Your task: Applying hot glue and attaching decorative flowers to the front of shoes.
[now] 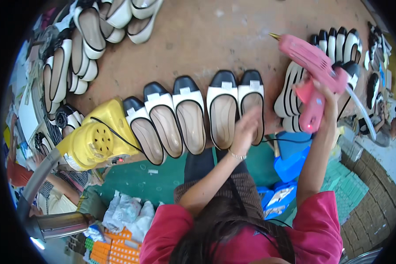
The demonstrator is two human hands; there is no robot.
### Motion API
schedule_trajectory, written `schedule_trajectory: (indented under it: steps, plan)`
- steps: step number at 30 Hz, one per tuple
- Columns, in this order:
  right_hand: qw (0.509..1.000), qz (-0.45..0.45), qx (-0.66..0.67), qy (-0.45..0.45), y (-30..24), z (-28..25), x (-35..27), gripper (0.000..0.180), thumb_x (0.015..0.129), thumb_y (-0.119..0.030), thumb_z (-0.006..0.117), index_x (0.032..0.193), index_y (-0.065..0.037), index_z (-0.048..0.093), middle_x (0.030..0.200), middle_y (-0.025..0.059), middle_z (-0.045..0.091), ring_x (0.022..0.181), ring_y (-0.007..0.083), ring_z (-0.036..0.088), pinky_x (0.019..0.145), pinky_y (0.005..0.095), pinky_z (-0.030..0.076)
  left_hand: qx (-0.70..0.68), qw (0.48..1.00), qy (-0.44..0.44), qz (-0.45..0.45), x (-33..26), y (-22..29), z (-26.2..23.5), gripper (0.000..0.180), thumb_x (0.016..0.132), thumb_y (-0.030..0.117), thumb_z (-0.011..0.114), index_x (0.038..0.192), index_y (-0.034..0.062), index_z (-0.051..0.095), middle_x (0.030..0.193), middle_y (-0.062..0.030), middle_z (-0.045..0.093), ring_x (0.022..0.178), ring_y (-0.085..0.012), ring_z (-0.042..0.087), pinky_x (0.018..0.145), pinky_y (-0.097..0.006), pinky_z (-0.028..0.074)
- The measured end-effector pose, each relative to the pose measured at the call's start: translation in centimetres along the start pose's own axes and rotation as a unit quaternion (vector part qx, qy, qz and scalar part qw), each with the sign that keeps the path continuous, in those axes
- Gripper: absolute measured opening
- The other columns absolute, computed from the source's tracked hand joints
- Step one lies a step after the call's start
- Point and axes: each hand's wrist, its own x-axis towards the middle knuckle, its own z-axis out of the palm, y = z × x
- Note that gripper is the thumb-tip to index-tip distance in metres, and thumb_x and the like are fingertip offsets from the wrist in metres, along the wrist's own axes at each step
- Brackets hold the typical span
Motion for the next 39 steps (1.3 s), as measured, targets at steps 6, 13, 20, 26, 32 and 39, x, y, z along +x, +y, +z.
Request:
schedule_trajectory:
  steps: [6, 13, 20, 26, 32, 39]
  plan:
    - [0.979, 0.155, -0.088, -0.1, 0.3, -0.4, 12.9, 0.036, 0.084, -0.008, 0.063, 0.114, 0.008, 0.053, 0.105, 0.0166, 0.063, 0.093, 0.0273, 0.065, 0.089, 0.0336, 0.052, 0.234, 0.953, -0.19, 0.035, -3.4, -6.9, 2.0, 0.047, 0.092, 0.012, 0.051, 0.137, 0.0044, 0.041, 0.133, -0.0147, 0.051, 0.1, -0.0179, 0.057, 0.086, -0.029, 0.045]
    - [0.957, 0.224, -0.149, -0.108, 2.1, -3.3, 20.4, 0.038, 0.081, -0.01, 0.067, 0.115, 0.005, 0.055, 0.105, 0.0158, 0.064, 0.094, 0.0274, 0.065, 0.085, 0.0361, 0.053, 0.348, 0.917, -0.194, 0.022, -3.9, -9.1, 3.1, 0.053, 0.092, 0.015, 0.053, 0.141, 0.0075, 0.035, 0.132, -0.0164, 0.05, 0.115, -0.0275, 0.054, 0.096, -0.036, 0.043]
    - [0.574, -0.179, -0.791, 0.109, 3.2, -0.6, 18.9, 0.02, 0.077, -0.02, 0.063, 0.083, -0.003, 0.069, 0.075, 0.0181, 0.066, 0.075, 0.0351, 0.066, 0.071, 0.04, 0.052, 0.225, 0.96, -0.16, -0.04, -3.6, -7.5, 1.0, 0.044, 0.093, 0.01, 0.051, 0.136, 0.0035, 0.041, 0.13, -0.0131, 0.052, 0.111, -0.0226, 0.057, 0.095, -0.034, 0.045]
    - [0.48, -0.427, -0.766, -0.037, 0.3, 2.1, 34.7, 0.029, 0.081, -0.008, 0.053, 0.108, -0.007, 0.065, 0.092, 0.0205, 0.067, 0.084, 0.0367, 0.066, 0.077, 0.0446, 0.053, 0.095, 0.964, -0.237, -0.071, -3.1, -4.6, 4.7, 0.042, 0.097, 0.01, 0.047, 0.137, 0.0023, 0.039, 0.131, -0.0097, 0.05, 0.111, -0.0182, 0.056, 0.096, -0.03, 0.043]
    - [0.429, -0.288, -0.856, -0.01, 1.4, 4.6, 36.4, 0.033, 0.082, -0.008, 0.055, 0.114, -0.008, 0.063, 0.093, 0.0212, 0.067, 0.085, 0.0336, 0.068, 0.073, 0.0424, 0.056, 0.033, 0.987, -0.159, -0.017, -3.4, -1.9, 5.0, 0.042, 0.096, 0.007, 0.047, 0.136, -0.0009, 0.038, 0.131, -0.0127, 0.049, 0.111, -0.0194, 0.056, 0.096, -0.03, 0.042]
    - [0.914, 0.077, -0.3, -0.263, 2.0, 9.6, 18.2, 0.038, 0.093, -0.007, 0.053, 0.127, 0.006, 0.04, 0.096, 0.015, 0.061, 0.079, 0.0193, 0.064, 0.07, 0.0296, 0.055, -0.033, 0.986, 0.095, 0.136, -3.2, 7.9, 1.0, 0.042, 0.097, 0.02, 0.049, 0.132, -0.0021, 0.044, 0.128, -0.0117, 0.053, 0.114, -0.0211, 0.054, 0.1, -0.034, 0.04]
